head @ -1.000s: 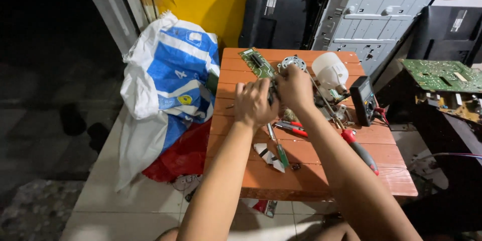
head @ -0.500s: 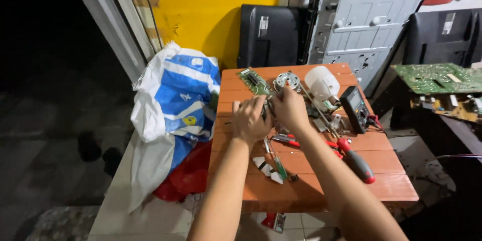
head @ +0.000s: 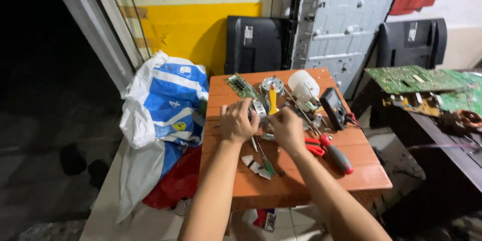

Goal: The person is repairing a small electronic component on a wooden table. They use a screwdriver to manipulate the device, occasionally picking it up and turning it over. Another person is visible in the background working on a separate circuit board.

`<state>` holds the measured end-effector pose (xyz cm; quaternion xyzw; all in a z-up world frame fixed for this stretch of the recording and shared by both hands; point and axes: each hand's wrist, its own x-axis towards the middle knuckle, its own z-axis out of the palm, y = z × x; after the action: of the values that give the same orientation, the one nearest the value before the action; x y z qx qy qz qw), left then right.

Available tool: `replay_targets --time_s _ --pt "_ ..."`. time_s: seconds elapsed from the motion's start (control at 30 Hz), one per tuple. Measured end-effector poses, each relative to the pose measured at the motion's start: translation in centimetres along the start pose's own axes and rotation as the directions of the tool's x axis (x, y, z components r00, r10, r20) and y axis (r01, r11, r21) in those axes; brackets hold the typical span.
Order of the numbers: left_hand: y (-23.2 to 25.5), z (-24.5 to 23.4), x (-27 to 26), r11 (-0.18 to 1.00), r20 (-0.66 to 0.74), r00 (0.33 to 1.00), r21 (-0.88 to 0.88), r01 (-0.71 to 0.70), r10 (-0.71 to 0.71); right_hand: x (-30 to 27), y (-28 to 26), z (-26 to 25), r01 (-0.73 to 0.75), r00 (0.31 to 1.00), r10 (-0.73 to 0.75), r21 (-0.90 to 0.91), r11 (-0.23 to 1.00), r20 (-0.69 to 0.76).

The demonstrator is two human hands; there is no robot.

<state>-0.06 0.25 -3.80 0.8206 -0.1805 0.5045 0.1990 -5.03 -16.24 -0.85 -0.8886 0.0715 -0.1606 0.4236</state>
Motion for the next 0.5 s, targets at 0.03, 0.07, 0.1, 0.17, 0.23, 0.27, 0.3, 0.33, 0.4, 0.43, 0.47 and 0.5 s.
replay_targets --time_s 0.03,0.07,0.1,0.17,0.23,0.27,0.3,0.33,0.4,0.43,0.47,0.5 --pt "0.1 0.0 0.1 1.0 -0.004 1.0 -0.002 -0.004 0.004 -0.4 -0.3 -1.1 0.002 1.0 -0.002 0.001 1.0 -0.006" --pt "0.2 0.0 0.3 1.0 -0.002 1.0 -0.012 0.0 0.0 -0.8 -0.8 -2.2 0.046 0.998 -0.038 0.17 0.984 -0.045" --pt "0.0 -0.4 0.1 1.0 -0.001 1.0 -0.013 0.013 -0.013 -1.4 -1.3 -3.1 0.097 0.994 -0.075 0.332 0.938 -0.079" --pt "-0.8 0.9 -0.8 0.999 0.023 0.999 -0.03 0.032 -0.031 -1.1 -2.6 -3.4 0.137 0.991 -0.124 0.389 0.911 -0.06" --pt "-0.9 1.3 -0.8 0.998 0.049 0.998 -0.054 0.044 -0.041 -0.7 -3.8 -3.2 0.173 0.985 -0.168 0.446 0.878 -0.051" --pt "-0.6 0.8 -0.5 0.996 0.069 0.996 -0.067 0.063 -0.058 -0.6 -4.4 -2.8 0.195 0.976 -0.216 0.462 0.865 -0.007" --pt "-0.3 0.3 -0.4 0.994 0.094 0.993 -0.078 0.082 -0.074 -0.6 -4.8 -2.3 0.211 0.965 -0.261 0.48 0.851 0.039" --pt "-0.1 0.2 -0.1 0.994 0.096 0.993 -0.076 0.078 -0.071 0.4 -4.9 -1.7 0.21 0.965 -0.26 0.484 0.849 0.037" --pt "0.2 -0.1 0.1 0.995 0.073 0.995 -0.069 0.069 -0.064 2.0 -4.7 -0.1 0.256 0.961 -0.27 0.168 0.952 0.062" --pt "-0.2 0.1 0.2 0.995 0.085 0.994 -0.063 0.071 -0.066 4.6 -4.0 1.1 0.247 0.962 -0.262 0.175 0.953 0.07" --pt "-0.5 0.4 0.4 0.997 0.052 0.996 -0.026 0.068 -0.066 7.2 -3.1 2.3 0.237 0.965 -0.238 0.027 0.971 0.113" --pt "-0.3 0.8 -0.2 0.998 0.031 0.997 0.003 0.066 -0.066 9.3 -1.4 3.4 0.214 0.969 -0.194 -0.127 0.968 0.155"
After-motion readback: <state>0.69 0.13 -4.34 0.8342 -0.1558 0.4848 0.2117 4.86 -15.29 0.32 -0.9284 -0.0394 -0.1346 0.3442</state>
